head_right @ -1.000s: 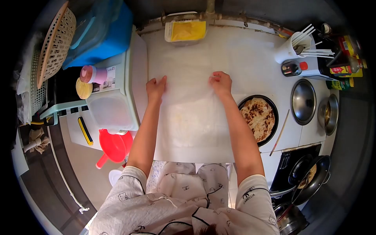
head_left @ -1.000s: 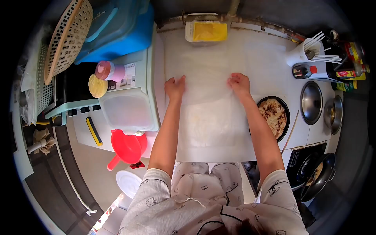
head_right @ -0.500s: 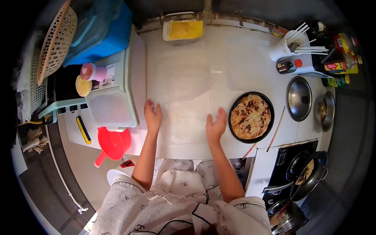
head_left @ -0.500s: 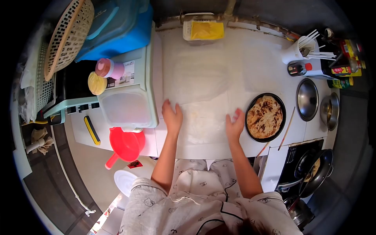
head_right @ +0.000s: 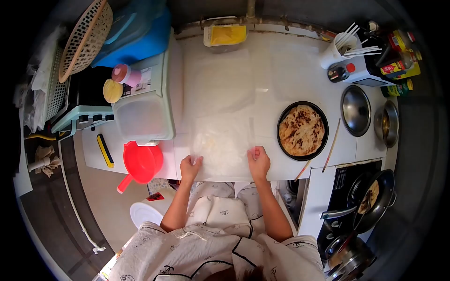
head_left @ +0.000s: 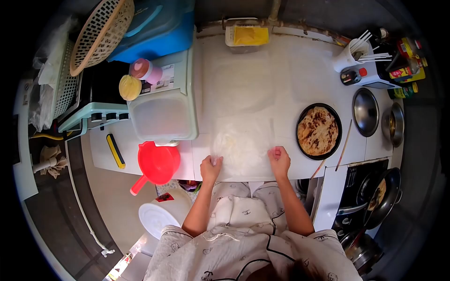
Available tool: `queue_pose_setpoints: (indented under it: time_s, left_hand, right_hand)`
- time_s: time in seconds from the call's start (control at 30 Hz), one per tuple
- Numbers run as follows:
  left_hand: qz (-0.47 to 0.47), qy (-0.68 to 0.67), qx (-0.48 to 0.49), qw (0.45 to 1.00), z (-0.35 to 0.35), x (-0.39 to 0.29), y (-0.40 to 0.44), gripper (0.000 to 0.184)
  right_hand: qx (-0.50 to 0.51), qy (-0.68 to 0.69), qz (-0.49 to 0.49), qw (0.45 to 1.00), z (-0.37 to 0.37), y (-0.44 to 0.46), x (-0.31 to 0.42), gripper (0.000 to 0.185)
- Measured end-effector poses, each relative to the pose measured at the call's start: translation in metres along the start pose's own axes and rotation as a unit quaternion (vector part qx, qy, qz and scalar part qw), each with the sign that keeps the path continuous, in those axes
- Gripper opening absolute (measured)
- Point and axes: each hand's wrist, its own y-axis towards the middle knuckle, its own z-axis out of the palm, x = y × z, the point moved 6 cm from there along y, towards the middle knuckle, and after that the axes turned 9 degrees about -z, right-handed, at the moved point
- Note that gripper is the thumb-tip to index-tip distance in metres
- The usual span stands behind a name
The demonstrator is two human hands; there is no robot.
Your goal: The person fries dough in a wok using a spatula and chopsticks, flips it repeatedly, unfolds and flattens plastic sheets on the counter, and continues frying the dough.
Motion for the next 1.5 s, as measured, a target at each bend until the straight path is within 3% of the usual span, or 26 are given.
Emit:
queue_pose_setpoints:
  time_s: [0.1,0.3,0.33,0.4,0.43,0.53,0.67,0.77,0.8,0.83,0.9,0.93,1.03,1.07,1.17,1.2,1.27,1.3,1.33,1.4,1.47,1.5]
  left_hand:
    - [0.002,0.017,-0.085,0.996,-0.009,-0.003,-0.007,0.033]
    - [-0.004,0.150,-0.022,0.988,-0.012,-0.019,-0.010,0.028]
    - [0.056,0.157,-0.064,0.984,-0.020,-0.038,-0.017,0.029]
    - [0.173,0.171,-0.147,0.959,-0.030,-0.074,-0.033,0.033]
    - [0.226,0.144,-0.131,0.954,-0.022,-0.084,-0.029,0.034]
    - [0.357,0.096,-0.101,0.924,0.003,-0.145,-0.016,0.032]
    - [0.435,0.119,-0.082,0.889,0.058,-0.211,0.018,0.033]
    - [0.418,0.220,-0.033,0.881,0.097,-0.219,0.040,0.036]
    - [0.436,0.216,-0.070,0.871,0.101,-0.218,0.040,0.036]
    - [0.445,0.215,-0.081,0.865,0.103,-0.215,0.042,0.036]
    - [0.470,0.202,-0.123,0.851,0.112,-0.203,0.056,0.032]
    - [0.484,0.207,-0.159,0.835,0.120,-0.194,0.068,0.030]
    - [0.497,0.212,-0.127,0.832,0.110,-0.205,0.050,0.033]
    - [0.504,0.220,-0.130,0.825,0.103,-0.211,0.038,0.033]
    - [0.445,0.233,-0.098,0.859,0.099,-0.217,0.039,0.036]
    - [0.435,0.209,-0.099,0.870,0.098,-0.217,0.045,0.035]
    - [0.424,0.169,-0.113,0.882,0.083,-0.236,0.011,0.031]
    - [0.459,0.120,-0.109,0.873,0.080,-0.243,-0.013,0.029]
    - [0.493,0.072,-0.104,0.861,0.079,-0.248,-0.034,0.028]
    - [0.547,-0.008,-0.082,0.833,0.083,-0.257,-0.095,0.026]
    - [0.527,-0.075,0.042,0.846,0.114,-0.250,-0.144,0.021]
    - [0.409,-0.069,0.165,0.895,0.131,-0.249,-0.176,0.015]
  right_hand:
    - [-0.038,0.046,0.012,0.998,0.006,-0.008,-0.012,0.023]
    - [-0.056,0.006,0.022,0.998,-0.002,-0.014,-0.003,0.027]
    - [-0.051,-0.002,0.025,0.998,-0.004,-0.014,0.001,0.028]
    - [-0.119,-0.070,-0.070,0.988,-0.015,-0.019,0.015,0.029]
    - [-0.151,-0.104,-0.117,0.976,-0.019,-0.023,0.021,0.029]
    - [-0.123,-0.076,-0.152,0.978,-0.031,-0.034,0.039,0.028]
    - [-0.063,0.063,-0.021,0.996,-0.039,-0.057,0.017,0.022]
    - [-0.092,0.025,-0.029,0.995,-0.071,-0.081,0.014,0.023]
    - [-0.117,-0.081,-0.108,0.984,-0.090,-0.089,0.029,0.024]
    - [-0.083,-0.063,-0.083,0.991,-0.095,-0.096,0.019,0.024]
    - [-0.030,-0.023,-0.030,0.999,-0.106,-0.115,0.001,0.024]
    - [-0.004,0.159,0.151,0.976,-0.104,-0.130,-0.019,0.023]
    - [-0.060,0.089,0.088,0.990,-0.132,-0.164,-0.032,0.025]
    - [-0.096,-0.042,-0.011,0.994,-0.144,-0.172,-0.030,0.030]
    - [-0.093,-0.212,0.032,0.972,-0.185,-0.198,-0.014,0.034]
    - [-0.140,-0.151,0.017,0.978,-0.200,-0.207,-0.022,0.033]
    - [-0.266,-0.213,-0.023,0.940,-0.248,-0.229,-0.026,0.031]
    - [-0.340,-0.233,0.001,0.911,-0.275,-0.238,-0.031,0.030]
    - [-0.370,-0.317,-0.013,0.873,-0.310,-0.244,-0.021,0.032]
    - [-0.413,-0.411,0.053,0.811,-0.368,-0.259,-0.028,0.037]
    - [-0.407,-0.433,0.130,0.794,-0.407,-0.271,-0.060,0.044]
    - [-0.395,-0.423,0.163,0.799,-0.422,-0.272,-0.076,0.047]
